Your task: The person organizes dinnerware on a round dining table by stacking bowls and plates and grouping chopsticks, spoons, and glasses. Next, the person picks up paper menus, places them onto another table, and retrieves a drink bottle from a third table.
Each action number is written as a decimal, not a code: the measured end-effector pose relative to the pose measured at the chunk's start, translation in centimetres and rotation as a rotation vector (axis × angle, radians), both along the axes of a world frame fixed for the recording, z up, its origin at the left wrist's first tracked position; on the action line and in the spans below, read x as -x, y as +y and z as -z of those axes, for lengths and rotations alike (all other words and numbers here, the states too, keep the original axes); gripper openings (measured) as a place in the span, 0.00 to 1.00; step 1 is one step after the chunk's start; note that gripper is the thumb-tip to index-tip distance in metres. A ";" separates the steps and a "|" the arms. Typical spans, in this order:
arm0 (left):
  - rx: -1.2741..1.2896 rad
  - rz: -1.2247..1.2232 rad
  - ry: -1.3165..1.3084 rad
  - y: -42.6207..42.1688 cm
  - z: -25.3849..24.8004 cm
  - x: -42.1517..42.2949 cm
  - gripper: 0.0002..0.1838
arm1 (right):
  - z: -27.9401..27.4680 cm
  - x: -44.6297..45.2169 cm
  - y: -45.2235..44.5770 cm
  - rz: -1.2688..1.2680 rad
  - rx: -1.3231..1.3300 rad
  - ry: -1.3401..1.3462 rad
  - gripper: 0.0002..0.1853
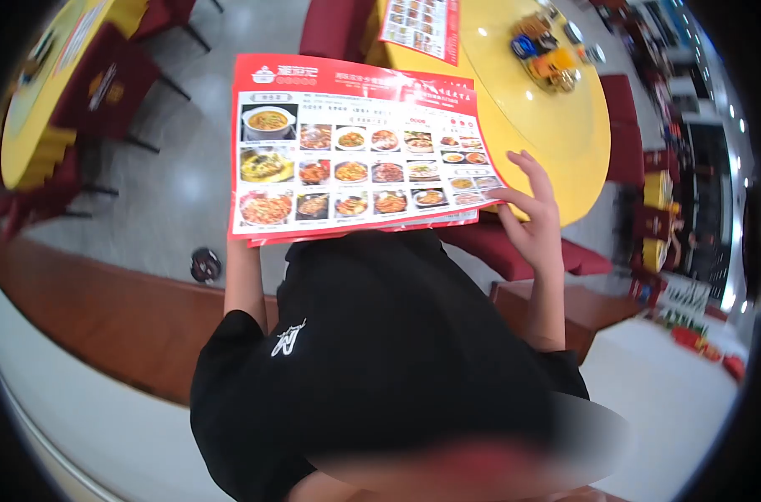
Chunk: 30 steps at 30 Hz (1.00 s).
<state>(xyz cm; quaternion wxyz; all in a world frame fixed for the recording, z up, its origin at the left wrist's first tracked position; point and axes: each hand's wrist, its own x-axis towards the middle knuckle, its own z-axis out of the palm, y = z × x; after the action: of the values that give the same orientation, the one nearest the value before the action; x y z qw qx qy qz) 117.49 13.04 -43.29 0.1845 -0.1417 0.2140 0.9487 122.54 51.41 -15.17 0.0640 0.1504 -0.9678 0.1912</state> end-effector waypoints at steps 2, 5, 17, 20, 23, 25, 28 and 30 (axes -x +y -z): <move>0.022 0.011 0.021 -0.3 -1.8 1.9 0.23 | -0.6 0.8 0.0 0.022 0.017 0.024 0.12; 0.068 0.129 0.030 -4.8 -4.7 1.4 0.23 | 2.5 1.0 1.2 0.471 0.807 -0.181 0.21; 0.239 0.215 0.156 -9.1 -4.3 11.4 0.32 | 21.0 7.9 -1.0 0.378 1.644 -0.672 0.22; 0.246 0.141 0.121 -8.5 -7.3 10.9 0.34 | 20.6 9.0 0.4 0.286 1.531 -0.698 0.21; 0.246 0.066 0.065 -7.0 -10.0 10.0 0.36 | 20.3 11.1 1.1 0.238 1.446 -0.826 0.22; 0.304 0.045 0.070 -6.6 -11.5 8.7 0.41 | 20.5 12.0 1.3 0.214 1.496 -0.864 0.22; 0.251 0.052 0.113 -8.5 -11.2 7.7 0.40 | 21.3 13.2 1.6 0.172 1.591 -0.934 0.26; 0.473 0.219 0.185 -11.4 -7.8 7.4 0.37 | 23.5 13.6 1.8 0.094 1.717 -0.988 0.28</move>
<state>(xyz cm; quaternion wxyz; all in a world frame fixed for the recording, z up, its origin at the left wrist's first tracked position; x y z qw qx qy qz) 110.11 1.68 -35.47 0.2273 -0.0699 0.4596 0.8557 108.90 53.24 -38.68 -0.2518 -0.0823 -0.4240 0.8661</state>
